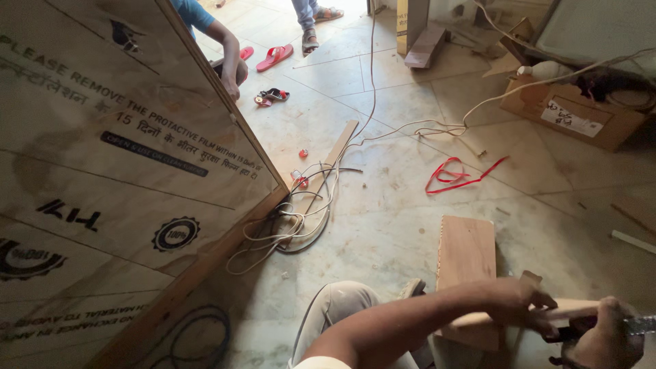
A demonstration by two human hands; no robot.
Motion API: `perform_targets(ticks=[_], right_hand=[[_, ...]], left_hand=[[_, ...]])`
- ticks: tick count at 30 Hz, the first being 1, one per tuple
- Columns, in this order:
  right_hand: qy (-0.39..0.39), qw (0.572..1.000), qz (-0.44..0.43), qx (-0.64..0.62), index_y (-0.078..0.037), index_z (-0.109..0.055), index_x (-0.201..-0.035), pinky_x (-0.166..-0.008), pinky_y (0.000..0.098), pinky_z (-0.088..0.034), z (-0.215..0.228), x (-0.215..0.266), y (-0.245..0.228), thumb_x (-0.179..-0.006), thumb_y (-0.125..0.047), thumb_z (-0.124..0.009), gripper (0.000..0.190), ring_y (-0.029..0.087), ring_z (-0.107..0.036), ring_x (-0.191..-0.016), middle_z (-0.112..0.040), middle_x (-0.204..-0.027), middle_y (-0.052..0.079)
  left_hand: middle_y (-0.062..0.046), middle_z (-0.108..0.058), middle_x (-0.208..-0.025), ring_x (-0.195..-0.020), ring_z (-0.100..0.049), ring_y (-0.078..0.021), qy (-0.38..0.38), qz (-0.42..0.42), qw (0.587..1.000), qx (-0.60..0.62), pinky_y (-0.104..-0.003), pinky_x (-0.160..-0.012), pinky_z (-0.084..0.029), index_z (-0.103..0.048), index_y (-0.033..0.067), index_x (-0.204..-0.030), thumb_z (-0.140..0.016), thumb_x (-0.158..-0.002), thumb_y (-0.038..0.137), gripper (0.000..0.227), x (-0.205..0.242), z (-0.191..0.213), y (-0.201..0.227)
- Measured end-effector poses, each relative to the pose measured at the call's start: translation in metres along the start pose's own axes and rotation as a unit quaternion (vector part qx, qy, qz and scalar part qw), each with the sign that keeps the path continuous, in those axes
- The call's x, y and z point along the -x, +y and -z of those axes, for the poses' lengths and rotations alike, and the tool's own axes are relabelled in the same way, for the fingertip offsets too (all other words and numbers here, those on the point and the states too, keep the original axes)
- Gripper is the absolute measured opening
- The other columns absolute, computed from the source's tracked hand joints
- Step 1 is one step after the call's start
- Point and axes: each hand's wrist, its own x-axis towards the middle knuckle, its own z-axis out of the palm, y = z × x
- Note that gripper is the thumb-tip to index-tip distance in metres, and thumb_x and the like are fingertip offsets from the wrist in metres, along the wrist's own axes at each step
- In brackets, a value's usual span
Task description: The person sits on the floor and uses a hand file to smooth the edges of a small wooden block. They hold the block with one hand and file the edges with the other, occasionally repositioning the wood to work on different sides.
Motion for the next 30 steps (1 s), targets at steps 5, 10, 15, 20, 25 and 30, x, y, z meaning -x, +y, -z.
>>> perform_targets(ticks=[5, 10, 15, 20, 25, 30], right_hand=[[-0.015, 0.997, 0.002, 0.072, 0.006, -0.07, -0.114, -0.073, 0.0329, -0.053, -0.007, 0.008, -0.024, -0.109, -0.014, -0.07, 0.021, 0.013, -0.067, -0.085, -0.07, -0.098, 0.015], [-0.039, 0.989, -0.017, 0.139, 0.005, -0.073, -0.113, -0.07, 0.032, -0.049, -0.013, 0.018, -0.044, -0.11, -0.023, -0.07, 0.028, 0.014, -0.059, -0.077, -0.069, -0.092, 0.013], [-0.059, 0.991, -0.12, 0.032, 0.003, -0.065, -0.114, -0.067, 0.0292, -0.052, -0.022, 0.017, -0.068, -0.108, -0.023, -0.075, 0.029, 0.011, -0.059, -0.078, -0.064, -0.097, 0.007], [-0.091, 0.977, -0.186, -0.05, -0.001, -0.061, -0.116, -0.066, 0.0267, -0.049, -0.026, 0.02, -0.048, -0.106, -0.02, -0.071, 0.024, 0.01, -0.057, -0.074, -0.064, -0.095, 0.003], [-0.129, 0.977, -0.169, -0.026, -0.005, -0.061, -0.108, -0.057, 0.0268, -0.044, -0.029, 0.017, -0.021, -0.11, -0.029, -0.061, 0.024, 0.011, -0.051, -0.065, -0.057, -0.084, 0.002], [-0.143, 0.974, -0.173, 0.038, -0.008, -0.07, -0.094, -0.046, 0.0256, -0.035, -0.027, 0.018, -0.027, -0.096, -0.03, -0.073, 0.022, 0.007, -0.044, -0.052, -0.056, -0.069, -0.004]], left_hand=[[-0.007, -0.08, -0.102, -0.097, -0.075, -0.0324, 0.072, 0.14, 0.982, -0.107, -0.046, -0.08, -0.06, -0.079, 0.0237, -0.108, -0.066, -0.094, 0.041, 0.026, 0.024, 0.058, 0.018], [-0.005, -0.079, -0.097, -0.092, -0.074, -0.0296, 0.146, 0.136, 0.976, -0.086, -0.043, -0.077, -0.058, -0.076, 0.0249, -0.104, -0.067, -0.089, 0.04, 0.024, 0.054, 0.097, 0.07], [-0.002, -0.078, -0.096, -0.094, -0.074, -0.0273, 0.157, 0.112, 0.974, -0.12, -0.043, -0.077, -0.057, -0.074, 0.0266, -0.107, -0.064, -0.094, 0.039, 0.021, 0.062, 0.113, 0.073], [-0.001, -0.075, -0.113, -0.1, -0.073, -0.0294, 0.213, 0.039, 0.97, -0.11, -0.043, -0.08, -0.057, -0.072, 0.0251, -0.113, -0.06, -0.101, 0.034, 0.019, 0.058, 0.099, 0.084], [-0.001, -0.074, -0.116, -0.104, -0.072, -0.0238, 0.24, -0.086, 0.963, -0.092, -0.038, -0.09, -0.058, -0.071, 0.0234, -0.118, -0.056, -0.099, 0.019, 0.025, 0.048, 0.074, 0.083], [-0.009, -0.074, -0.112, -0.106, -0.069, -0.0317, 0.23, -0.093, 0.96, -0.133, -0.044, -0.093, -0.053, -0.075, 0.0118, -0.109, -0.066, -0.091, 0.021, 0.022, 0.026, 0.073, 0.048]])
